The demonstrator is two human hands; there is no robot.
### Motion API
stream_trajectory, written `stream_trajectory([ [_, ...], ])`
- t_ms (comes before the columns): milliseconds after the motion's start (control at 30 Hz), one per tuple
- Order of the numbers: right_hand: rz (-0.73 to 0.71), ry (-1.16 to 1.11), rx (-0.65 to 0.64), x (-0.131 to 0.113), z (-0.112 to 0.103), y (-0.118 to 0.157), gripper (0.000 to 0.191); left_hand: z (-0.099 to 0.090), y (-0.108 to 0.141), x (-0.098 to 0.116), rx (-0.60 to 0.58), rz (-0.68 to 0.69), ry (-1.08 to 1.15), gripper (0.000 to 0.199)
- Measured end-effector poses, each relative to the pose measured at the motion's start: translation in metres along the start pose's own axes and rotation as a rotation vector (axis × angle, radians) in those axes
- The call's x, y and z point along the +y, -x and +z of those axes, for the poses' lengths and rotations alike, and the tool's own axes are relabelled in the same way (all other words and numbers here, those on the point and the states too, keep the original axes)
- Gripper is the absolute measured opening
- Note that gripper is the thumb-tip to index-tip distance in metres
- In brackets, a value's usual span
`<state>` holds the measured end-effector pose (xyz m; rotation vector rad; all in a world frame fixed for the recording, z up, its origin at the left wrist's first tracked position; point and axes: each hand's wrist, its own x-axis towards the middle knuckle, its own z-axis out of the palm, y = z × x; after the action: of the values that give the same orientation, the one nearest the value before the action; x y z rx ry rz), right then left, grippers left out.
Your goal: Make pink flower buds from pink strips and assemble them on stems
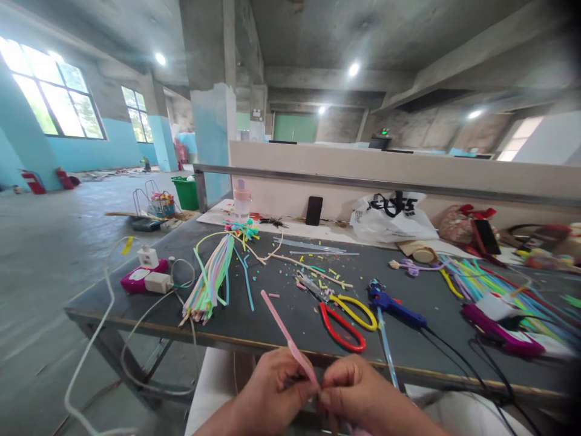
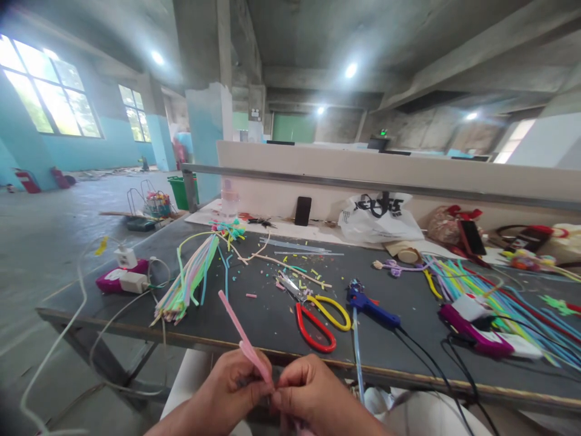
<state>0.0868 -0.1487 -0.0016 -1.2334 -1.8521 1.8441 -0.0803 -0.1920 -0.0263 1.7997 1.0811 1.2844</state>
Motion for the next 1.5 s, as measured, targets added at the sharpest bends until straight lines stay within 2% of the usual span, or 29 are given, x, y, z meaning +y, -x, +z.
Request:
stream_trajectory([
  [167, -0.151, 0.368, 0.137, -0.006, 0.005, 0.001, 0.021, 0.005, 0.000, -0.004, 0.014, -0.137, -0.060, 0.011],
  [400, -0.634, 0.981, 0.309, 0.005, 0.004, 0.001, 0.025, 0.007, -0.003, 0.002, 0.001, -0.398, -0.007, 0.014],
  [533, -0.738, 1.284, 0.294, -0.002, 0.004, 0.012, 0.018, 0.012, -0.003, -0.006, 0.034, -0.471, 0.092, 0.013],
  [667, -0.810, 1.557, 0.206, -0.010, 0.008, 0.020, 0.014, 0.019, -0.003, -0.011, 0.009, -0.568, 0.371, 0.014],
  [733, -0.821, 1.608, 0.160, -0.012, 0.009, 0.020, 0.015, 0.019, -0.003, -0.009, -0.004, -0.604, 0.480, 0.017],
  [800, -0.743, 1.545, 0.154, -0.015, 0.009, 0.019, 0.014, 0.017, -0.003, -0.005, -0.013, -0.586, 0.496, 0.020],
  [867, -0.545, 1.346, 0.155, -0.021, 0.003, 0.018, 0.017, 0.013, -0.004, -0.002, -0.038, -0.547, 0.461, 0.022],
  [967, -0.175, 0.803, -0.002, -0.032, -0.016, 0.015, 0.032, 0.006, -0.006, 0.001, -0.085, -0.515, 0.445, 0.022],
  [1000, -0.079, 0.589, -0.099, -0.034, -0.022, 0.014, 0.035, 0.005, -0.007, 0.002, -0.095, -0.504, 0.457, 0.022],
  [1033, -0.034, 0.395, -0.128, -0.034, -0.028, 0.013, 0.037, 0.004, -0.007, 0.003, -0.100, -0.490, 0.469, 0.021],
  [1133, -0.003, 0.051, -0.235, -0.029, -0.036, 0.009, 0.034, 0.004, -0.008, 0.006, -0.139, -0.415, 0.488, 0.017],
  [1267, 0.046, -0.158, -0.440, -0.017, -0.028, 0.005, 0.031, 0.002, -0.007, 0.009, -0.170, -0.291, 0.412, 0.014],
  [1333, 0.098, -0.231, -0.501, -0.013, -0.024, 0.004, 0.030, -0.001, -0.007, 0.009, -0.157, -0.250, 0.341, 0.014],
  [1400, 0.131, -0.285, -0.483, -0.011, -0.021, 0.003, 0.026, -0.003, -0.006, 0.008, -0.148, -0.221, 0.292, 0.014],
  [1500, 0.079, -0.303, -0.371, -0.010, -0.017, 0.005, 0.020, -0.003, -0.005, 0.006, -0.129, -0.218, 0.310, 0.017],
])
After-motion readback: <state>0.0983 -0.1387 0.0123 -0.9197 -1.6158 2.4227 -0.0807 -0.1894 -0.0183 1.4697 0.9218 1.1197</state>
